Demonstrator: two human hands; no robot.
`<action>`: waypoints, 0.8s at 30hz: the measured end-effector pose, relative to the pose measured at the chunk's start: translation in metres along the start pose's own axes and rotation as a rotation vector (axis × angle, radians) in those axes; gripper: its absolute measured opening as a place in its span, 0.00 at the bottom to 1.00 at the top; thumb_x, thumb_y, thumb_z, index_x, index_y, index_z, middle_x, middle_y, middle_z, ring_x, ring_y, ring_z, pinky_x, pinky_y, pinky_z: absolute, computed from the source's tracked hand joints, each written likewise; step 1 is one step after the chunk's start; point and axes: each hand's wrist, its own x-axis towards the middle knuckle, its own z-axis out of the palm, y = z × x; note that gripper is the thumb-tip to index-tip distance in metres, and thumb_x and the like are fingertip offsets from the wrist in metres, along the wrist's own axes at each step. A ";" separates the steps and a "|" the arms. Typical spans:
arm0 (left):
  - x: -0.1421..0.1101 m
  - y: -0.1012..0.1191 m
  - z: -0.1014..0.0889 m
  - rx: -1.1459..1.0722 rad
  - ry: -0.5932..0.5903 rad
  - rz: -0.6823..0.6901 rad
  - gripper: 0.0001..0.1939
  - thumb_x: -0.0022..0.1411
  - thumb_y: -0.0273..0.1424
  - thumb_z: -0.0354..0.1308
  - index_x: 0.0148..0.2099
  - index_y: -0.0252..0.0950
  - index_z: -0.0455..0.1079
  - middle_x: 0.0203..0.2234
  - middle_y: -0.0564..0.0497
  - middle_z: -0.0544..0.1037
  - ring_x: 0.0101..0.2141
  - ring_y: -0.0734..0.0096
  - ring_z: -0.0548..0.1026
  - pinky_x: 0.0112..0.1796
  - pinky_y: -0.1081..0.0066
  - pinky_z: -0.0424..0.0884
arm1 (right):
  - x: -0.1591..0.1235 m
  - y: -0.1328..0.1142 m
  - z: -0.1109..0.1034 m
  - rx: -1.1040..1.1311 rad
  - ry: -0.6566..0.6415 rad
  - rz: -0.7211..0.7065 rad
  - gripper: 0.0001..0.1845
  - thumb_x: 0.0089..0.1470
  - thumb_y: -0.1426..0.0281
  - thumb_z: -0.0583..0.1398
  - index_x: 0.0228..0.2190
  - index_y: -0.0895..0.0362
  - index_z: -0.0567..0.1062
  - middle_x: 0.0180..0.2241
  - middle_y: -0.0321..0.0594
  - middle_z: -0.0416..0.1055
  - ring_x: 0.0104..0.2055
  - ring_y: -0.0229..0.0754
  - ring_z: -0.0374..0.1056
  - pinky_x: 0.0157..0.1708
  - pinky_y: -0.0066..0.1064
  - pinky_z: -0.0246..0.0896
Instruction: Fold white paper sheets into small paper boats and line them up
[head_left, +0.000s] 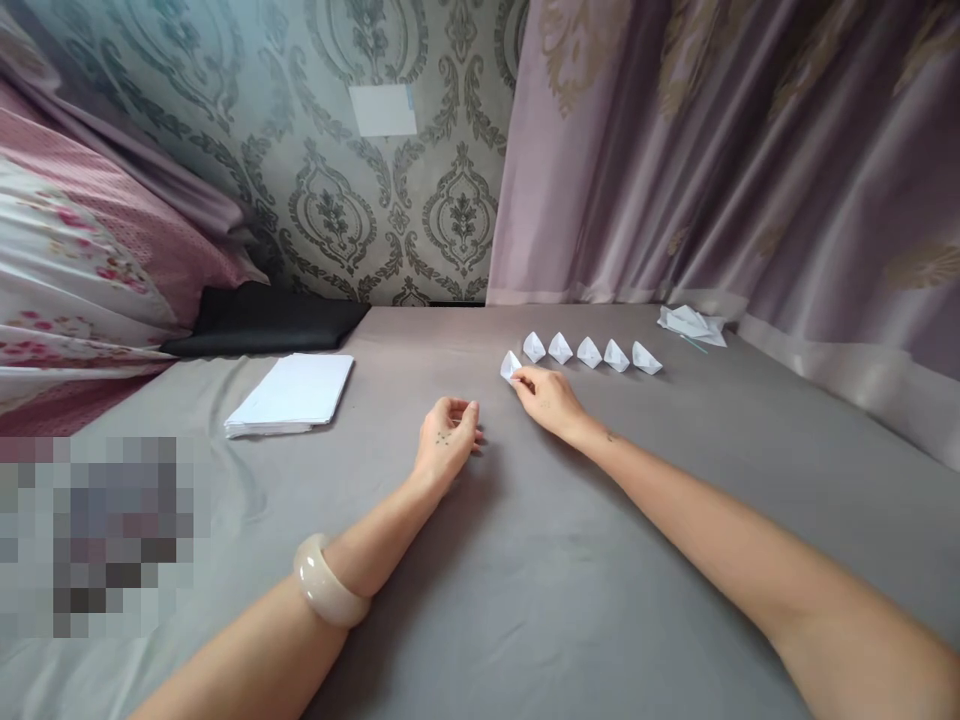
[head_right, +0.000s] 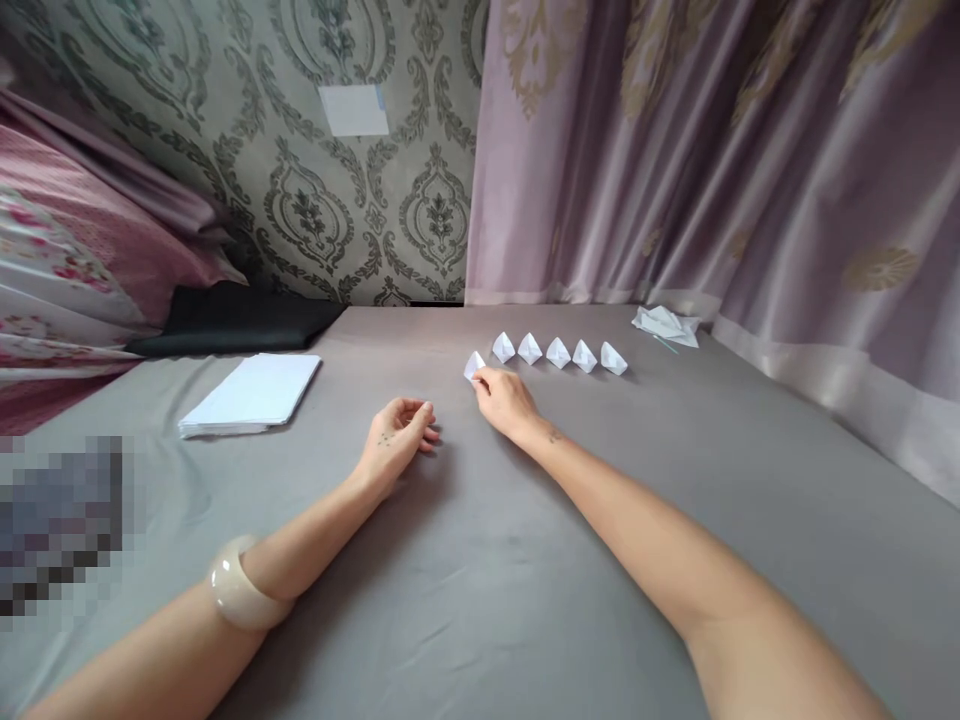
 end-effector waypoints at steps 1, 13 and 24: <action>0.000 -0.001 0.000 0.007 -0.005 -0.001 0.16 0.60 0.40 0.57 0.43 0.31 0.65 0.35 0.43 0.75 0.26 0.74 0.76 0.23 0.75 0.72 | 0.011 0.003 0.002 -0.016 -0.003 0.019 0.12 0.59 0.71 0.54 0.38 0.57 0.77 0.35 0.42 0.77 0.37 0.41 0.70 0.38 0.28 0.59; 0.003 -0.005 0.003 0.064 -0.041 0.001 0.13 0.62 0.39 0.54 0.41 0.33 0.65 0.34 0.46 0.75 0.25 0.74 0.76 0.22 0.77 0.70 | 0.071 0.009 0.020 -0.126 -0.055 0.198 0.15 0.59 0.75 0.51 0.41 0.58 0.76 0.43 0.49 0.75 0.47 0.45 0.69 0.44 0.29 0.57; 0.004 -0.007 0.001 0.088 -0.048 0.028 0.12 0.59 0.36 0.55 0.41 0.33 0.66 0.31 0.48 0.75 0.25 0.73 0.76 0.23 0.75 0.70 | -0.029 -0.025 0.003 -0.101 -0.108 0.032 0.18 0.58 0.73 0.53 0.50 0.58 0.70 0.43 0.47 0.74 0.47 0.44 0.69 0.46 0.32 0.60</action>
